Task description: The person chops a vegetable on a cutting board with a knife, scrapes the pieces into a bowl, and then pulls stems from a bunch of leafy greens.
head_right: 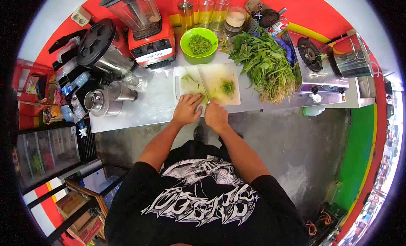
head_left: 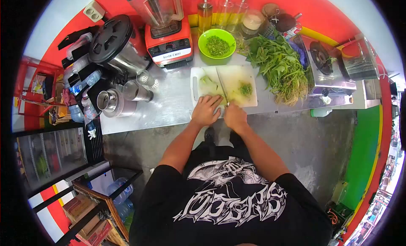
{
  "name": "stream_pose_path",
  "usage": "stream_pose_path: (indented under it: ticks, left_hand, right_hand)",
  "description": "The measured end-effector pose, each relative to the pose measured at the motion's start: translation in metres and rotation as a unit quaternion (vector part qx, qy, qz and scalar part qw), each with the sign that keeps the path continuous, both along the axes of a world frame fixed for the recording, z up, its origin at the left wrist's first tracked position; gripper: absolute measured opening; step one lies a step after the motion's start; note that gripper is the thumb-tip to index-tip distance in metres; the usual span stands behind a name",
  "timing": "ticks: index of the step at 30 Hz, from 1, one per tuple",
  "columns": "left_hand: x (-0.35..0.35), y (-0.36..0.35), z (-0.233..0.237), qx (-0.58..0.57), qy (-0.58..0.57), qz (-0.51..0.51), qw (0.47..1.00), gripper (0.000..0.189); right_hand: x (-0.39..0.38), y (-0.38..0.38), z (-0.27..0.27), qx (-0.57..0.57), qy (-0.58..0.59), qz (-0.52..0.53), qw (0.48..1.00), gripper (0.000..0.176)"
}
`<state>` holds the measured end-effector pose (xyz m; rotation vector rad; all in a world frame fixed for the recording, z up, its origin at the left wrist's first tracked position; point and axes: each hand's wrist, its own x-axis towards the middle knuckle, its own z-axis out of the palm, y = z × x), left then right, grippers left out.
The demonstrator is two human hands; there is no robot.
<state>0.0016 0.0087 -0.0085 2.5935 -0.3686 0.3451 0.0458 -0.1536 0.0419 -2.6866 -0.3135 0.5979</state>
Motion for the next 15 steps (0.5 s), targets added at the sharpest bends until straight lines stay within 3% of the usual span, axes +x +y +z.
stream_pose_path:
  ticks: [6,11,15]
  left_hand:
    - [0.001,0.001,0.002,-0.017,0.002,-0.004,1.000,0.048]
    - [0.001,0.001,0.001,-0.019,0.004,0.001,1.000,0.048]
    - [0.001,0.000,0.003,-0.018,0.008,-0.007,1.000,0.047]
  right_hand:
    - [0.007,0.000,-0.004,-0.039,-0.017,0.033,0.999,0.036]
    - [-0.004,0.000,-0.004,0.009,0.061,-0.014,0.998,0.037]
    - [-0.007,0.002,-0.010,0.012,0.054,-0.046,0.997,0.038]
